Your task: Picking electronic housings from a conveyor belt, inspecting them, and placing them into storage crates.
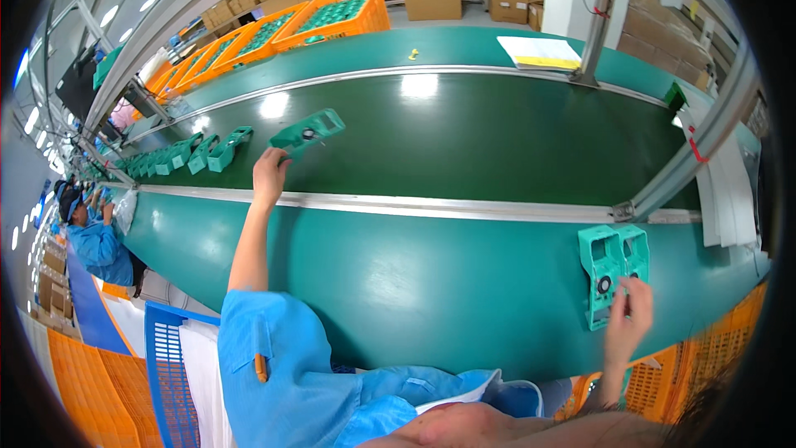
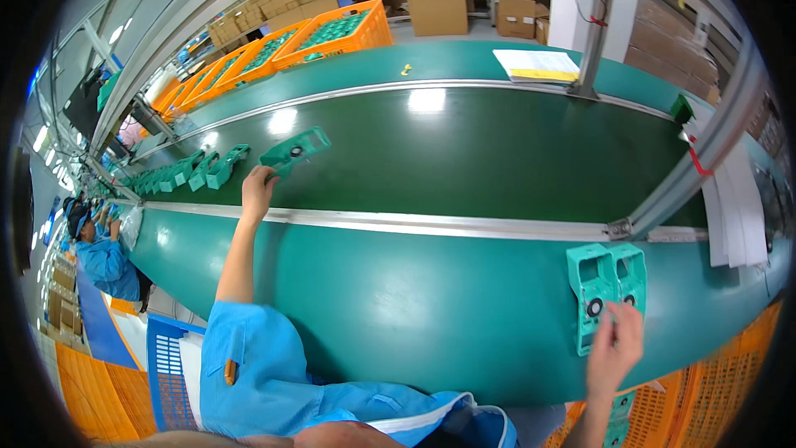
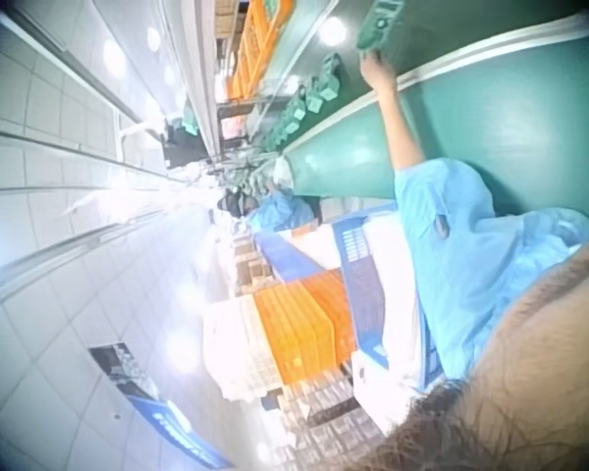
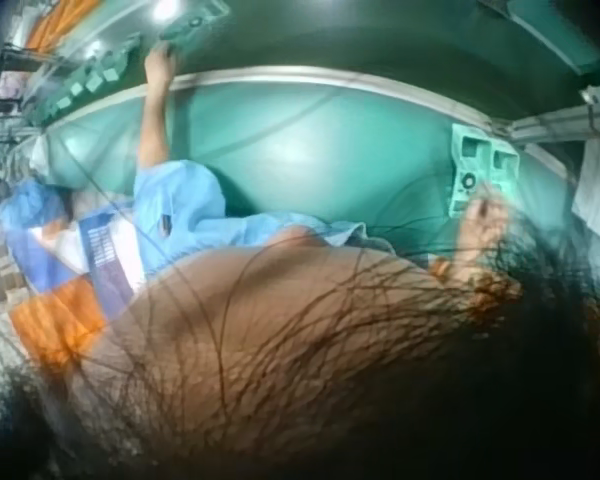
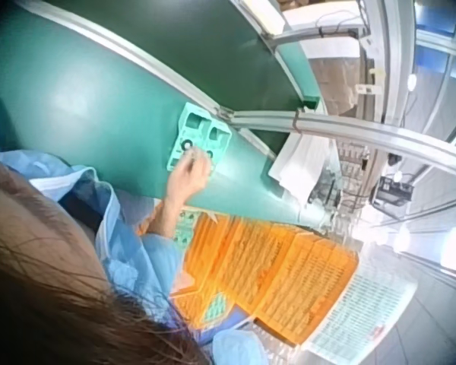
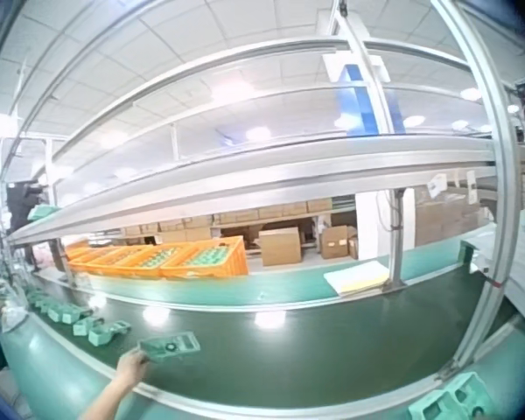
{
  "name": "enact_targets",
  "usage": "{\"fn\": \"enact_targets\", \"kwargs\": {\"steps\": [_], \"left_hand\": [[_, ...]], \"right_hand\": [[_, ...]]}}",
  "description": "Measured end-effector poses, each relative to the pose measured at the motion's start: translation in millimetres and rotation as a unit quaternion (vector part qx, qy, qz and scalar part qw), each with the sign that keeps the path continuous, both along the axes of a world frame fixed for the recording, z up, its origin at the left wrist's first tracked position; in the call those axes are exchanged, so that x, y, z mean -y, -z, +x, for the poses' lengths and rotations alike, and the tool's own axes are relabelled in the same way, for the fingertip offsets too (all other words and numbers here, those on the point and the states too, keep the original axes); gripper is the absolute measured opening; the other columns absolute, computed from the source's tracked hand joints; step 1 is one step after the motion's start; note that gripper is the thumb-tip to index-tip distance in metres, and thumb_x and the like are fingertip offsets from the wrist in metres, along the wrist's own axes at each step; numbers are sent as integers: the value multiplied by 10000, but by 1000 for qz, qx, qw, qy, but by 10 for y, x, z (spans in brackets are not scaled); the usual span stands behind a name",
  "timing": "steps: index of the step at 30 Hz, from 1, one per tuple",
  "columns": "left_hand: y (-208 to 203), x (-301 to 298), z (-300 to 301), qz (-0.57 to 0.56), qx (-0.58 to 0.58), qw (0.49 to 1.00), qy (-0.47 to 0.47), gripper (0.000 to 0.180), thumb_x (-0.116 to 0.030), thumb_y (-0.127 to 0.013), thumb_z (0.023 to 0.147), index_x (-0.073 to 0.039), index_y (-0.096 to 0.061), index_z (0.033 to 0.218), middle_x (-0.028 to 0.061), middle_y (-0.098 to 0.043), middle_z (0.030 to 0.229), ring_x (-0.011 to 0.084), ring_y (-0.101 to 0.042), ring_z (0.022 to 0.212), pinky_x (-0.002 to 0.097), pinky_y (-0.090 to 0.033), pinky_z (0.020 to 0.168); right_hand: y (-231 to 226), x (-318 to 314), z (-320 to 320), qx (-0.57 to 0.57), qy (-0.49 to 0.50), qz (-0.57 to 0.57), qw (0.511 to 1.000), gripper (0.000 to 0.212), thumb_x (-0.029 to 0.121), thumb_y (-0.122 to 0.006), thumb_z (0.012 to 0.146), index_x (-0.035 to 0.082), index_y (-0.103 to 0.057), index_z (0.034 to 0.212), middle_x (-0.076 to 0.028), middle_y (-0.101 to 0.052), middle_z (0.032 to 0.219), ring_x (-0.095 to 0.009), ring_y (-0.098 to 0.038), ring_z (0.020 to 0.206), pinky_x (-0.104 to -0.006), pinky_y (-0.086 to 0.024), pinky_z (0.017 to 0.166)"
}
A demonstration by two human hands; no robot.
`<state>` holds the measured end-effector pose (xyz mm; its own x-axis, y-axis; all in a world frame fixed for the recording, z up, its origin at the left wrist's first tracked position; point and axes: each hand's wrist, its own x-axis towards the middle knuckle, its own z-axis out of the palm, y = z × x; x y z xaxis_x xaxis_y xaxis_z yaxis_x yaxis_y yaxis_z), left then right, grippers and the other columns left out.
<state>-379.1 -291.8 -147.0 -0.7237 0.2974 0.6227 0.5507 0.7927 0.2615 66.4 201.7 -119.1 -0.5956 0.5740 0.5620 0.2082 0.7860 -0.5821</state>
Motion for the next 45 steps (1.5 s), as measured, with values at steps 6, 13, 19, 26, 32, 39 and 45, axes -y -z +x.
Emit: {"fn": "enact_targets", "kwargs": {"steps": [6,13,19,26,32,39,45], "left_hand": [[-472,-1178,1433,-96,13,932,349,181,1,-714,688,-33,-597,821,83,-645,1096,287,-615,814,380,-515,685],[-641,-1773,2237,-126,97,860,485,202,-3,-711,704,-25,-602,872,94,-563,1292,234,-605,781,327,-528,596],[-225,-2111,2389,43,113,882,456,381,30,-750,681,-76,-661,1036,168,-375,1457,210,-620,789,320,-546,713],[68,-2267,2930,363,569,637,372,839,41,-601,841,-101,-115,1510,131,-296,1488,220,-521,1116,349,-458,949],[166,-2349,3069,418,638,557,328,690,33,-515,893,-59,-194,1497,81,-566,1249,104,-555,944,247,-440,776],[172,-2338,3134,437,604,586,319,586,10,-513,910,-43,-307,1457,42,-620,1159,61,-550,907,222,-417,726],[252,-2328,3089,422,592,599,334,595,-2,-510,917,-39,-283,1466,29,-637,1082,63,-554,889,232,-433,737]], "right_hand": [[-44,611,-508,54,-245,-205,946,265,24,-689,801,37,-670,1065,-89,-619,908,-125,-532,632,-235,-425,541],[115,745,-243,194,-361,-308,859,272,50,-661,856,-12,-654,1120,-69,-679,835,-64,-569,672,-201,-470,625],[532,869,16,91,-304,-499,807,232,70,-658,874,-24,-666,1085,-36,-666,770,-34,-564,651,-197,-459,580],[564,953,61,32,-259,-445,857,232,39,-649,874,-28,-662,1095,-48,-674,820,-53,-608,693,-197,-490,612],[564,1019,106,39,-246,-383,890,239,21,-637,876,-47,-651,1105,-58,-669,844,-51,-608,691,-195,-491,602],[499,1082,159,45,-247,-305,919,231,20,-650,858,-26,-665,1083,-29,-612,741,-21,-485,573,-187,-386,507],[459,1070,164,55,-251,-261,931,226,25,-653,857,-23,-667,1078,-32,-617,729,-21,-498,581,-186,-394,509]]}}
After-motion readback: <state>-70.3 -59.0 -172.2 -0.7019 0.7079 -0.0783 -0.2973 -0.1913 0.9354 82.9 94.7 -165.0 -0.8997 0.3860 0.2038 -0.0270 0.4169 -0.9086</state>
